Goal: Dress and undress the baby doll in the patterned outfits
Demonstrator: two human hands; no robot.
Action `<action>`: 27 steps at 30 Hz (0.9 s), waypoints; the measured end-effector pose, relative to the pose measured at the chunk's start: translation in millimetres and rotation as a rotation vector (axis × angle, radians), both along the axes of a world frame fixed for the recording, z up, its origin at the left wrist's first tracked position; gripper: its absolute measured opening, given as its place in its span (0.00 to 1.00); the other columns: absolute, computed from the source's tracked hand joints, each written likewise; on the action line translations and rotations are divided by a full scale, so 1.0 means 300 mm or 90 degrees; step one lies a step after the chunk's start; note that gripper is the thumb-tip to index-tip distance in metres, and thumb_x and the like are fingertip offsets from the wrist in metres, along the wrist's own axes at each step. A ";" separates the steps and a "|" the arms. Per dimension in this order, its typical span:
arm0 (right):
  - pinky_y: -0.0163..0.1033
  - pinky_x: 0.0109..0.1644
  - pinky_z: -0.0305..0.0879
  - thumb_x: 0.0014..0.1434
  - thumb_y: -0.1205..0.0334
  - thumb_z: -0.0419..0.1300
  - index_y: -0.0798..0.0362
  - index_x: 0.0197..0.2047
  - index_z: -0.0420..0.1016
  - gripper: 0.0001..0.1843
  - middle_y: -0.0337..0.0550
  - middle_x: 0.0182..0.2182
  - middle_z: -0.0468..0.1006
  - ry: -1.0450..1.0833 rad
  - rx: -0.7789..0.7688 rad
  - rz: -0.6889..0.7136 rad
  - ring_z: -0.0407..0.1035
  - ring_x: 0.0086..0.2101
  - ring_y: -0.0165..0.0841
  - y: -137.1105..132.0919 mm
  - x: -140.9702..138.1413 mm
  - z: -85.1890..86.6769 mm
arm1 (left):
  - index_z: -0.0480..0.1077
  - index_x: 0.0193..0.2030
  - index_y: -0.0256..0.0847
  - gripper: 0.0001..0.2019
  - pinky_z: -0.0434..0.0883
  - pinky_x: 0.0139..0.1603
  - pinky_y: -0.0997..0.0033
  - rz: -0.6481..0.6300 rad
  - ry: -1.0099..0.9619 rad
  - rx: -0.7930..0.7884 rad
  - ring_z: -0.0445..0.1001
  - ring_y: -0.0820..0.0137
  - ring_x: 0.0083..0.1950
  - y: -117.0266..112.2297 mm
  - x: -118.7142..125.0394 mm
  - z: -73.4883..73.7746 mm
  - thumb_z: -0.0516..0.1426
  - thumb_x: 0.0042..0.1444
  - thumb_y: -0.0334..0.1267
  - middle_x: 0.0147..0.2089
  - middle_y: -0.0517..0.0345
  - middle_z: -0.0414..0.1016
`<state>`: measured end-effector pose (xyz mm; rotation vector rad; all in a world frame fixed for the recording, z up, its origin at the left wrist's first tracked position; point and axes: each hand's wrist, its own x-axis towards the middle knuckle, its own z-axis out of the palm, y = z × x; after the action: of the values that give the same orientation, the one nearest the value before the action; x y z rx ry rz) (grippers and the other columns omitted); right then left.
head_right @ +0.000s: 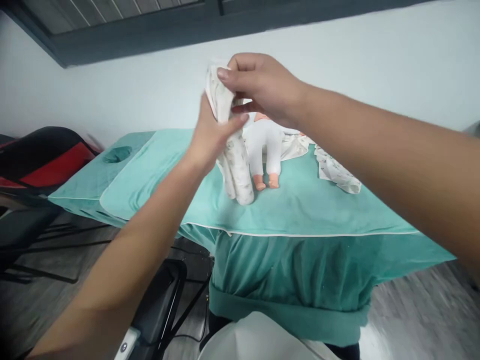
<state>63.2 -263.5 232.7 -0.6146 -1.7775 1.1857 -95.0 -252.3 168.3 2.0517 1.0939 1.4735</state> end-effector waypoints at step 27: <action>0.59 0.67 0.61 0.58 0.45 0.61 0.53 0.63 0.67 0.34 0.58 0.63 0.67 -0.466 0.096 -0.401 0.62 0.63 0.55 0.662 0.244 -0.555 | 0.77 0.48 0.39 0.22 0.65 0.70 0.57 0.080 -0.199 -0.336 0.75 0.61 0.62 0.280 -0.095 -0.455 0.53 0.47 0.26 0.57 0.52 0.80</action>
<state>136.5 -64.9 66.1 -1.5159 -1.9849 0.3945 -123.6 -168.4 31.9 1.3670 1.3223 1.3223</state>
